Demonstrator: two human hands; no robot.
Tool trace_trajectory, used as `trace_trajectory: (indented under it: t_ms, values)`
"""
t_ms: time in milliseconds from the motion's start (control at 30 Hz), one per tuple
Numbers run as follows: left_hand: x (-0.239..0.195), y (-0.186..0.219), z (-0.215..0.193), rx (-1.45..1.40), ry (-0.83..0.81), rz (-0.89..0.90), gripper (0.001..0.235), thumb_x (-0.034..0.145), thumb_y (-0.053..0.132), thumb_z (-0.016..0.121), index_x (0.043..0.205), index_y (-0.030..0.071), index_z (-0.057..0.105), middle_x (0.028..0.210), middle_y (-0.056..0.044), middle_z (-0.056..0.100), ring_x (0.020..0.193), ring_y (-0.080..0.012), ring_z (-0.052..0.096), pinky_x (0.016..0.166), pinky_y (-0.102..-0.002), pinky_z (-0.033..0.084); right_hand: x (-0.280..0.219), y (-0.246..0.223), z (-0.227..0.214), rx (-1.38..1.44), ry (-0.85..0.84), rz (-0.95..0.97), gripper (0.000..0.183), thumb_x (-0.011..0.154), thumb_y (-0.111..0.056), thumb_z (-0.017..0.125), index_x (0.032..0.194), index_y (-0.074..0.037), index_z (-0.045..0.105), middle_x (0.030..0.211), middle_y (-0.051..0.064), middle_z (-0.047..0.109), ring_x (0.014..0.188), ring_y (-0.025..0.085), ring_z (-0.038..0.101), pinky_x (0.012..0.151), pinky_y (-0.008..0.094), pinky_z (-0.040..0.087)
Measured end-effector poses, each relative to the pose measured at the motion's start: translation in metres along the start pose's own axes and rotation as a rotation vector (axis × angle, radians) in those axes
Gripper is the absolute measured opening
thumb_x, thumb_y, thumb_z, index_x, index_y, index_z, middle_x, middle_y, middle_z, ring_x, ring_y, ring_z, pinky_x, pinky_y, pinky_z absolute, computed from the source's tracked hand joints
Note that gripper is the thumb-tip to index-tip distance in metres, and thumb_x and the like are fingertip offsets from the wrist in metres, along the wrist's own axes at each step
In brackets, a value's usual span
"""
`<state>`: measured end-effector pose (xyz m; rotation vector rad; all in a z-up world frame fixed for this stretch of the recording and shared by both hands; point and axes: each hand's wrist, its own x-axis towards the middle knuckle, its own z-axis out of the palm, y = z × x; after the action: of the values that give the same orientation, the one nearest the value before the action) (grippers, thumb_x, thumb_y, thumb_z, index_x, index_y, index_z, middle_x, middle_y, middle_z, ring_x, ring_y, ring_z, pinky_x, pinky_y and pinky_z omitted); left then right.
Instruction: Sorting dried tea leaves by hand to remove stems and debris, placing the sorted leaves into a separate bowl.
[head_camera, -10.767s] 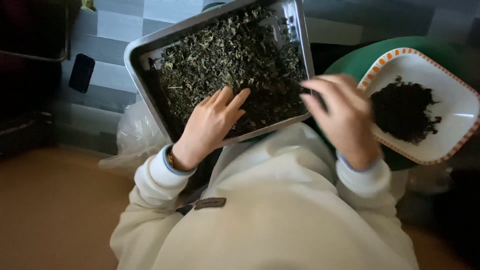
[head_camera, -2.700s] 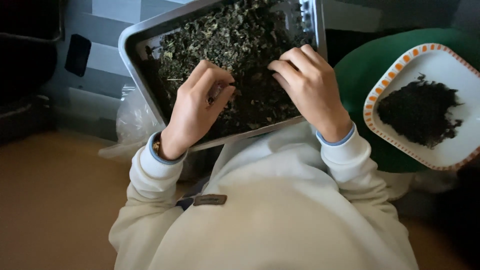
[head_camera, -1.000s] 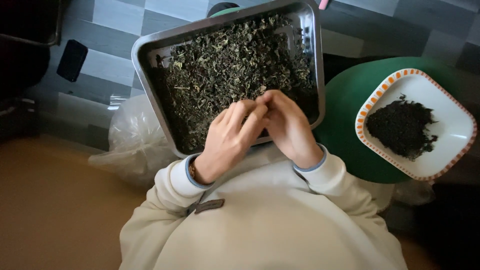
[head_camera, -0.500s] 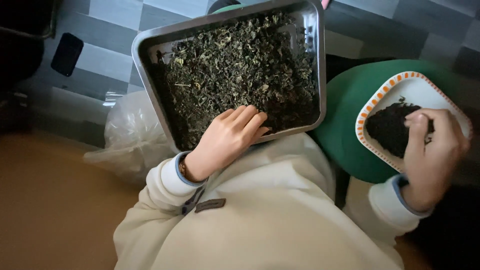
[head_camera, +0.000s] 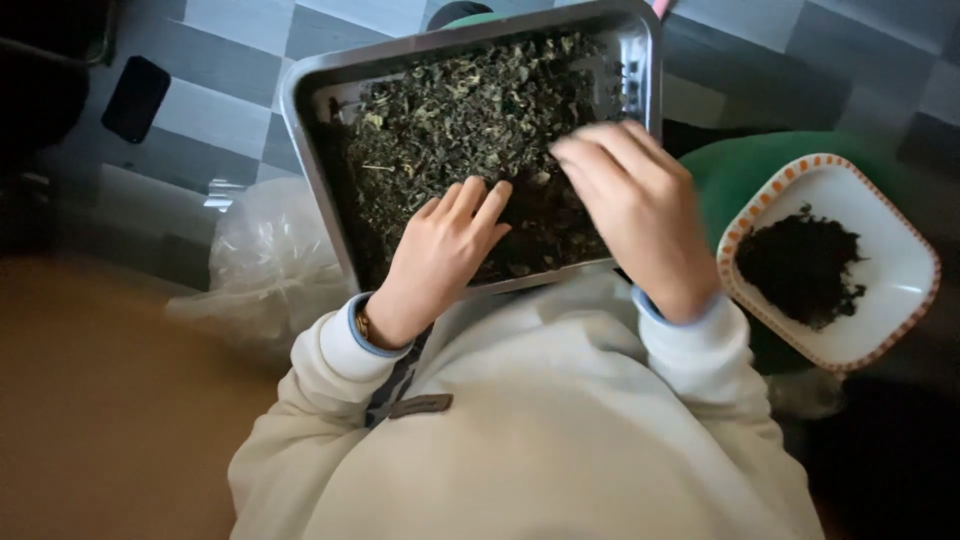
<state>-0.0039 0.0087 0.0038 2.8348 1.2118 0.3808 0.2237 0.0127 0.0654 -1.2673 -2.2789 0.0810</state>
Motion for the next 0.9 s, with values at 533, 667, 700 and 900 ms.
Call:
trace_trajectory:
  t_ms: [533, 667, 700, 900]
  values:
    - [-0.005, -0.001, 0.005, -0.276, -0.042, 0.08, 0.033, 0.096, 0.012, 0.073, 0.121, 0.004, 0.053, 0.109, -0.012, 0.049, 0.091, -0.0271, 0.054, 0.078, -0.04, 0.052, 0.036, 0.015, 0.055, -0.023, -0.078, 0.002, 0.022, 0.094, 0.011, 0.075, 0.114, 0.004, 0.07, 0.107, 0.015, 0.064, 0.098, 0.03, 0.058, 0.087, 0.039, 0.053]
    - [-0.004, 0.002, 0.001, -0.206, -0.041, 0.117, 0.033, 0.097, 0.015, 0.073, 0.122, 0.004, 0.054, 0.113, -0.011, 0.051, 0.094, -0.0248, 0.054, 0.081, -0.037, 0.052, 0.033, 0.02, 0.059, -0.014, -0.058, 0.009, 0.024, 0.09, 0.012, 0.079, 0.111, 0.003, 0.071, 0.107, 0.014, 0.066, 0.098, 0.029, 0.059, 0.087, 0.039, 0.055]
    - [-0.005, 0.002, 0.003, -0.205, -0.041, 0.118, 0.033, 0.097, 0.015, 0.073, 0.122, 0.004, 0.054, 0.113, -0.011, 0.051, 0.094, -0.0248, 0.054, 0.081, -0.037, 0.052, 0.033, 0.02, 0.059, -0.014, -0.057, 0.009, 0.024, 0.09, 0.012, 0.079, 0.111, 0.003, 0.071, 0.107, 0.014, 0.066, 0.098, 0.029, 0.059, 0.087, 0.039, 0.055]
    - [-0.006, 0.003, 0.007, -0.15, -0.032, 0.111, 0.034, 0.097, 0.021, 0.074, 0.12, 0.008, 0.054, 0.114, -0.01, 0.052, 0.094, -0.0234, 0.055, 0.077, -0.035, 0.051, 0.031, 0.024, 0.063, -0.028, -0.039, -0.003, 0.021, 0.091, 0.009, 0.081, 0.108, 0.001, 0.071, 0.105, 0.012, 0.067, 0.097, 0.028, 0.06, 0.086, 0.038, 0.054]
